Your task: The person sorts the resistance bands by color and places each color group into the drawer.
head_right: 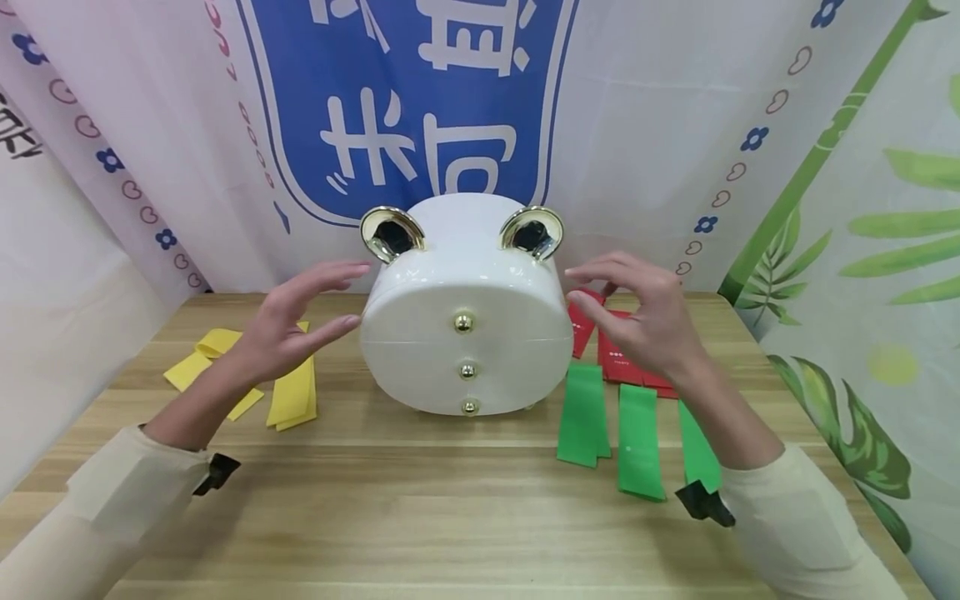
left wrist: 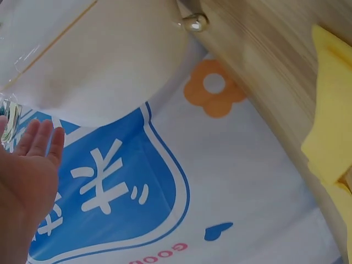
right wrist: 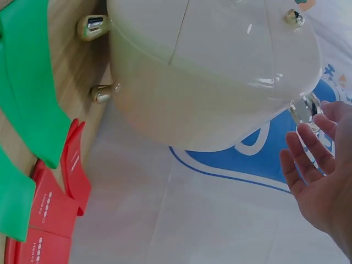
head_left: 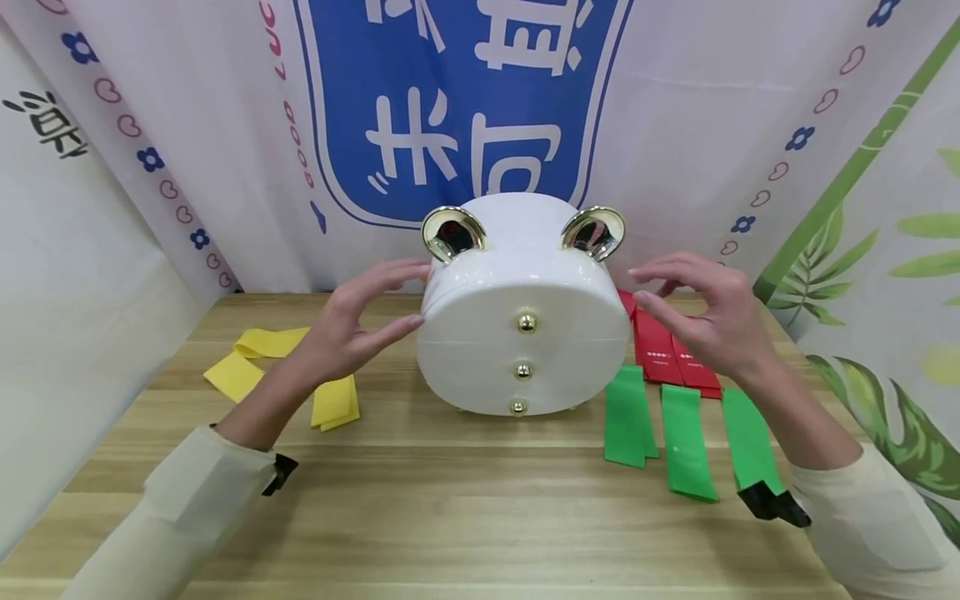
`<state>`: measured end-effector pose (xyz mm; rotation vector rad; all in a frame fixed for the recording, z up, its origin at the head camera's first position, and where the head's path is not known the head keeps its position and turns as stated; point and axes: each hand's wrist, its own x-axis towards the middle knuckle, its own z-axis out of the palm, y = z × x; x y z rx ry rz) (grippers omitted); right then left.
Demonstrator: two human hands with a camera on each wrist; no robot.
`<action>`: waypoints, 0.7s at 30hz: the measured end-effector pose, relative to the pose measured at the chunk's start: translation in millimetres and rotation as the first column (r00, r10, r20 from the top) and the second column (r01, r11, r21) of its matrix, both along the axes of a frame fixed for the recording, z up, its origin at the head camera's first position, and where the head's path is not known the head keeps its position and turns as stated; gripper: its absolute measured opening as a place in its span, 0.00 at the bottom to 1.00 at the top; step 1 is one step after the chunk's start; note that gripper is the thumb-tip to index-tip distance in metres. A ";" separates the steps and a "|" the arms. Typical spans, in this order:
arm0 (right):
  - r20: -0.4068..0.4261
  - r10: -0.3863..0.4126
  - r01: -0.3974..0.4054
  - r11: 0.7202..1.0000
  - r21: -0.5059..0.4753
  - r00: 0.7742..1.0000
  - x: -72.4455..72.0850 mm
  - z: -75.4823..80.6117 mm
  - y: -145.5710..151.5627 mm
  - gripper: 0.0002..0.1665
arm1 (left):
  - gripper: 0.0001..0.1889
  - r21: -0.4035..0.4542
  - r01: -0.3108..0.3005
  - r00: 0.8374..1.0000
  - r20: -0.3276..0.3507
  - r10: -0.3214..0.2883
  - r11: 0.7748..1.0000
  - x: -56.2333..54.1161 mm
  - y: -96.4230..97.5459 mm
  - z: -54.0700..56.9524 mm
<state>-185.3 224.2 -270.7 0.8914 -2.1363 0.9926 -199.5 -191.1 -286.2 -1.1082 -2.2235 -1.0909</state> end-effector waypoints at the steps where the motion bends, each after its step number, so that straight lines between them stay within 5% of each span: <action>1: -0.008 0.010 -0.010 1.000 -0.009 1.000 1.2 1.3 -1.6 0.22 | 0.29 0.010 0.011 1.000 0.008 -0.011 1.000 -0.6 1.8 0.7; 12: 0.067 0.150 -0.146 0.988 -0.060 0.987 16.4 13.4 -18.6 0.20 | 0.20 0.096 0.042 0.991 0.119 -0.054 0.994 -10.4 17.7 10.2; 21: 0.217 0.376 -0.370 0.926 -0.069 0.901 20.6 2.1 -45.3 0.19 | 0.17 0.172 0.048 0.960 0.264 -0.093 0.984 -22.4 32.2 16.6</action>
